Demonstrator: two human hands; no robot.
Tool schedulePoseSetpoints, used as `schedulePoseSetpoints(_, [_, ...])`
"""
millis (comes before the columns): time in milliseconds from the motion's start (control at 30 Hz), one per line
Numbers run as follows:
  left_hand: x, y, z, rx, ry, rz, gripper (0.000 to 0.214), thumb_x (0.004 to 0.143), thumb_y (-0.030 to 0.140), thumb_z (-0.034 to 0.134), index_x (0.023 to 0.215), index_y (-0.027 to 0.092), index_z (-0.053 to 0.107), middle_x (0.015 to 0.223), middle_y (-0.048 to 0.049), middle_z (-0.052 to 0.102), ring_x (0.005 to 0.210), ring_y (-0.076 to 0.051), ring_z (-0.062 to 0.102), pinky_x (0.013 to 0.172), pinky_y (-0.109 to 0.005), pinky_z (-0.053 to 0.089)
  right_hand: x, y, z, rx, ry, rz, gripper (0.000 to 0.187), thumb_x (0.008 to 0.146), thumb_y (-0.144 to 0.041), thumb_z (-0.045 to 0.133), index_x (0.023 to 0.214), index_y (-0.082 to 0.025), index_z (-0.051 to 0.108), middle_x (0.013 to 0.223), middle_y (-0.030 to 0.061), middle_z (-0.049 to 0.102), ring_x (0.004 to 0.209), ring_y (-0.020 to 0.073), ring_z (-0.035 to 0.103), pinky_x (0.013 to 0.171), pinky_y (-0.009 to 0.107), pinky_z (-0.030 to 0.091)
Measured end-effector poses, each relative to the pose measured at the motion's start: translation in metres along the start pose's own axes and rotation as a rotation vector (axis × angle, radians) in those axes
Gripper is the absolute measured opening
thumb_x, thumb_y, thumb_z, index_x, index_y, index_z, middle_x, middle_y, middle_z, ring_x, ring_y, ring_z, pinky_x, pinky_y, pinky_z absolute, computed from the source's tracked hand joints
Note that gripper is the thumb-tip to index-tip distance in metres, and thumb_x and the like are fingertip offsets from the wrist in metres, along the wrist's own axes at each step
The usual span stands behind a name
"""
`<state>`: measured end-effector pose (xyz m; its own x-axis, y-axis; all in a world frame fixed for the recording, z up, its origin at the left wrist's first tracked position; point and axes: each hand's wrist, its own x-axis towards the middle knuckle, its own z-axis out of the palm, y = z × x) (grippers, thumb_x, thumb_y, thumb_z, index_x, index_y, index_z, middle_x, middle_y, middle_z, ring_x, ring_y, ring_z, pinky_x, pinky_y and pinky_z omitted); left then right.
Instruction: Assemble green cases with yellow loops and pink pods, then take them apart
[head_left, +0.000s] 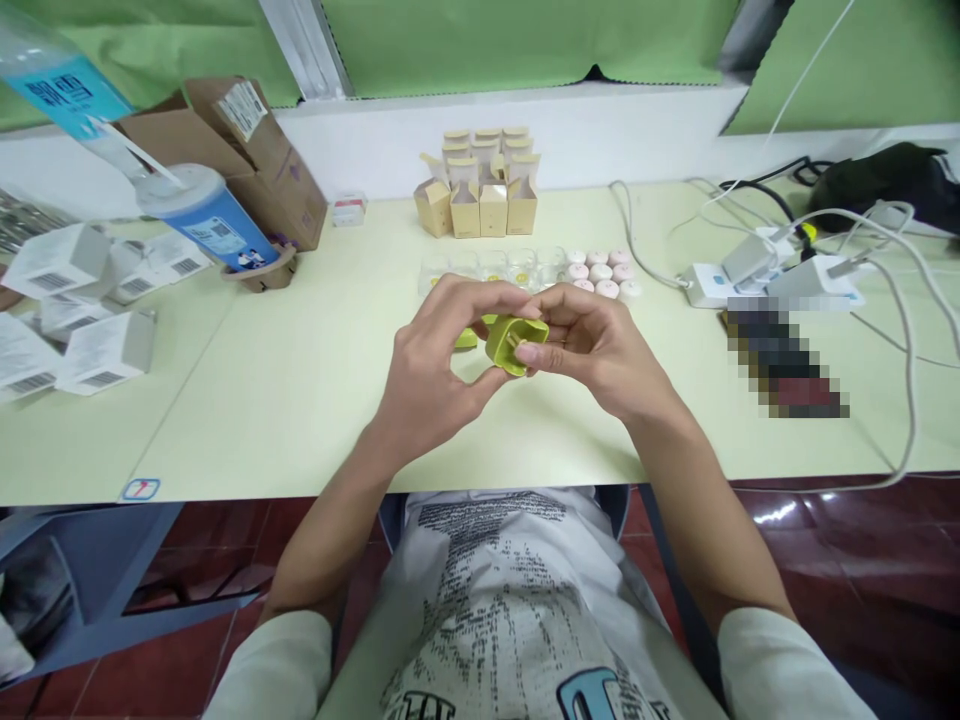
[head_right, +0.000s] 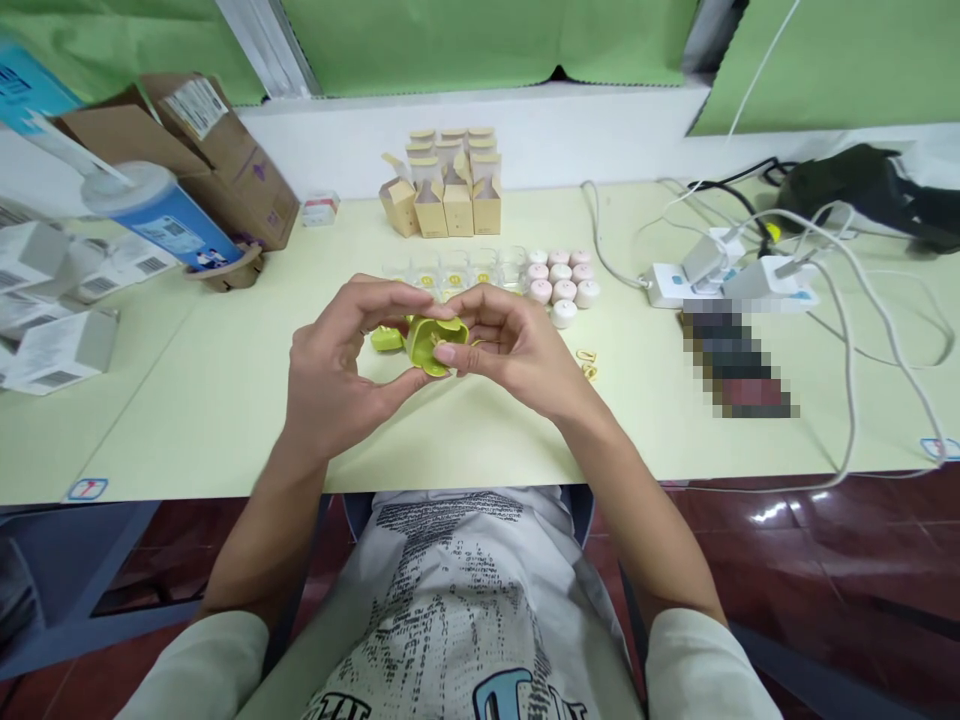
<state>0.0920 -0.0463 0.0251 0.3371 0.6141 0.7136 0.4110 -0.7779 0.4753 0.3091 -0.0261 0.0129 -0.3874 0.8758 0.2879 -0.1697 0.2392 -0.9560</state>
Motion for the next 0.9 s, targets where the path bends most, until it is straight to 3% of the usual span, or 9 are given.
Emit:
schedulePoseSetpoints(233, [0.0005,-0.0005,-0.0002,-0.031,-0.009,0.019,0.040,0.102,0.023,0.080,0.139,0.029,0.067,0.130,-0.0054,0.077,0.119,-0.023,0.076,0.100,-0.041,0.072,0.0003,0.0002,0.0027,0.042,0.025,0.005,0.046,0.080,-0.049,0.106,0.098,-0.023,0.072,0.097,0.0021,0.082,0.090,0.0208,0.082,0.080,0.035,0.069])
schedulePoseSetpoints(433, [0.0015,-0.0008,-0.0021,-0.014,-0.042,0.009,0.038,0.104,0.031,0.082,0.139,0.030,0.068,0.131,-0.0067,0.076,0.120,-0.024,0.076,0.099,-0.040,0.072,-0.0012,-0.0037,-0.0016,0.005,0.028,0.040,0.046,0.081,-0.051,0.105,0.103,-0.022,0.076,0.103,0.0053,0.085,0.093,0.0227,0.084,0.081,0.036,0.070])
schedulePoseSetpoints(667, [0.0020,-0.0045,-0.0024,-0.066,-0.025,0.067,0.045,0.102,0.024,0.085,0.142,0.030,0.066,0.130,-0.0063,0.076,0.122,-0.022,0.077,0.096,-0.035,0.071,-0.0026,-0.0063,0.0004,-0.002,0.060,0.032,0.044,0.080,-0.049,0.105,0.102,-0.021,0.078,0.101,0.0052,0.086,0.089,0.0219,0.083,0.078,0.034,0.069])
schedulePoseSetpoints(900, [0.0014,-0.0063,-0.0020,-0.046,-0.038,0.075,0.049,0.098,0.020,0.086,0.142,0.031,0.067,0.131,-0.0057,0.077,0.123,-0.024,0.078,0.097,-0.037,0.071,0.0001,-0.0003,0.0051,-0.086,0.092,-0.029,0.042,0.084,-0.052,0.101,0.096,-0.021,0.075,0.098,0.0046,0.084,0.086,0.0207,0.081,0.076,0.034,0.067])
